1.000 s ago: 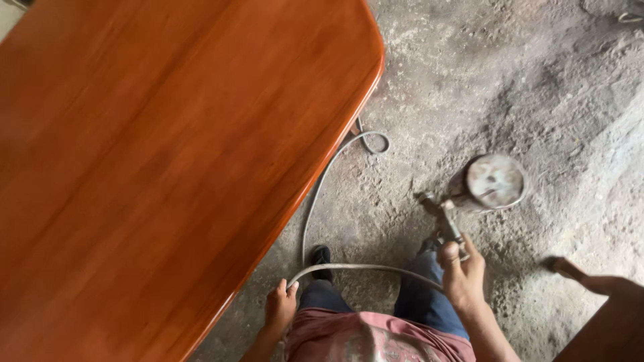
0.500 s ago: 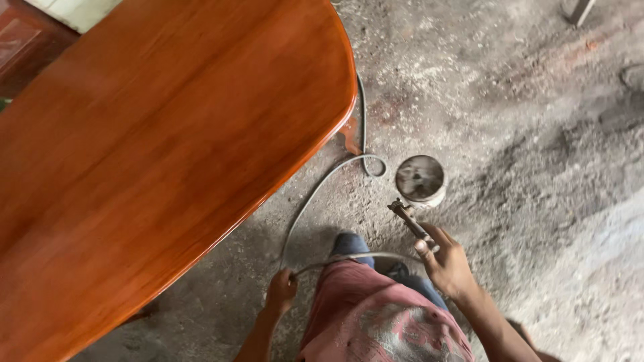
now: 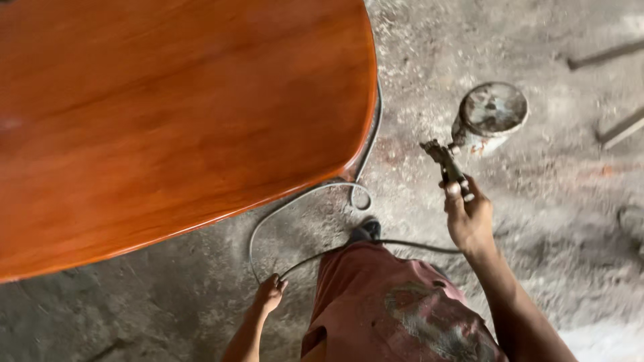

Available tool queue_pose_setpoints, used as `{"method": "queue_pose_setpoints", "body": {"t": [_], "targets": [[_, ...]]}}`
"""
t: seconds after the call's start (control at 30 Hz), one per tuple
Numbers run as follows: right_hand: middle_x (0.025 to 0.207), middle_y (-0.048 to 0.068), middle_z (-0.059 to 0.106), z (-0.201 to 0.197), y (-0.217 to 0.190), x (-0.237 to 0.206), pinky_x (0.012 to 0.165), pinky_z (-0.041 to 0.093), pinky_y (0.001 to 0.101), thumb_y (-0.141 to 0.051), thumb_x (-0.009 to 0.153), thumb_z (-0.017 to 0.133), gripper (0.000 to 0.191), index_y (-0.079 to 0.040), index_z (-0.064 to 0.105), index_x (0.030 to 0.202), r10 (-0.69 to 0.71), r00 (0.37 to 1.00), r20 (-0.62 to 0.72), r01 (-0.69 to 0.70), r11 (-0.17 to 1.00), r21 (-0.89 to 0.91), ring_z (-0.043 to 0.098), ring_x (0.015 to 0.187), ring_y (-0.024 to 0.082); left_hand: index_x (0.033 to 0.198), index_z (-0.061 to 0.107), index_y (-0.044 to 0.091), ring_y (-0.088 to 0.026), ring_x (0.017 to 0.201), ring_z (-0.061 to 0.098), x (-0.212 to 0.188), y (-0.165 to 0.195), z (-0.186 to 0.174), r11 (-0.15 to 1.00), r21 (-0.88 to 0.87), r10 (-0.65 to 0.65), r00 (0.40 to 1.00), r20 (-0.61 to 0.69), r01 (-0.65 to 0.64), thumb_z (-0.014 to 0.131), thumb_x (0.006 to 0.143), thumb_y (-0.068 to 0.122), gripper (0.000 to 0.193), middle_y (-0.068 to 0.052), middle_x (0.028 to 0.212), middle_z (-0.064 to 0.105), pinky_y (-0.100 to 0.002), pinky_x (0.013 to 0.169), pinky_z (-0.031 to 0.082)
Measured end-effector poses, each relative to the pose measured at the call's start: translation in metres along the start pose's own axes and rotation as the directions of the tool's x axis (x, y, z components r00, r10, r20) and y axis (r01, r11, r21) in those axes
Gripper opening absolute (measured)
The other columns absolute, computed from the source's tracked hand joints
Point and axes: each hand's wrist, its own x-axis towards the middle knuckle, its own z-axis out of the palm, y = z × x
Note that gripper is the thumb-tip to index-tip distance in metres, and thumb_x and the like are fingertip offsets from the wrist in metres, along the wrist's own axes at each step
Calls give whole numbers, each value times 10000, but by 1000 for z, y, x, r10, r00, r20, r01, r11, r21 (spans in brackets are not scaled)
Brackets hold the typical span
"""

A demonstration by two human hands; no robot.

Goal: The person uses a spray gun connected to an air hose to apply finish to the top and edges of a wooden table, moving around the table to coat different areas. Midway, they pour finish from a paint can into the spray gun cup and resume spraying the tabletop.

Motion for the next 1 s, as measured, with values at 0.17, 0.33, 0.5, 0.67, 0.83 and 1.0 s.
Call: {"method": "queue_pose_setpoints", "body": {"t": [0.17,0.33,0.5,0.67,0.83,1.0], "targets": [[742,54,627,-40,-9,55,539,423,281,-598,1047,527,685,49,657,1231,-186,977,105,178,981,80,551,639,100,957,578,68,-332,716,635,-3,73,6,991,-130,13,991,-131,-31,621,989,386,322,-176,818,655,-457,660,481],[651,75,599,-61,15,144,435,384,309,-502,1060,489,525,-7,661,1083,-152,916,371,118,987,112,514,505,116,990,609,58,-365,726,635,-28,118,56,946,-315,-193,911,-365,75,630,982,401,344,-200,845,670,-473,631,508],[888,-1,671,-91,41,221,475,349,270,-443,1086,502,438,-25,582,988,-340,728,595,156,928,340,456,569,65,1131,589,40,-379,737,695,-97,214,202,617,-560,-709,699,-92,552,441,1067,458,448,-241,918,718,-506,634,547],[637,30,510,-138,34,267,477,297,264,-459,1110,451,488,-33,671,1019,-272,630,728,175,962,208,382,512,81,1090,619,36,-363,721,699,-155,417,354,367,-569,-618,650,443,736,446,1062,449,449,-243,880,721,-490,622,544],[616,-35,446,-141,21,299,419,302,265,-484,1074,409,487,-80,677,1034,-311,441,842,276,940,203,400,491,72,1004,659,40,-332,686,671,-133,526,382,424,-671,-527,768,364,609,536,1010,425,404,-203,799,706,-472,606,513],[645,-30,503,-121,11,326,413,351,269,-527,1051,405,501,-90,650,1067,-434,179,883,542,792,279,431,505,75,923,705,55,-314,606,605,-52,533,314,120,-917,-814,567,129,380,653,931,398,348,-183,689,670,-477,568,455]]}}
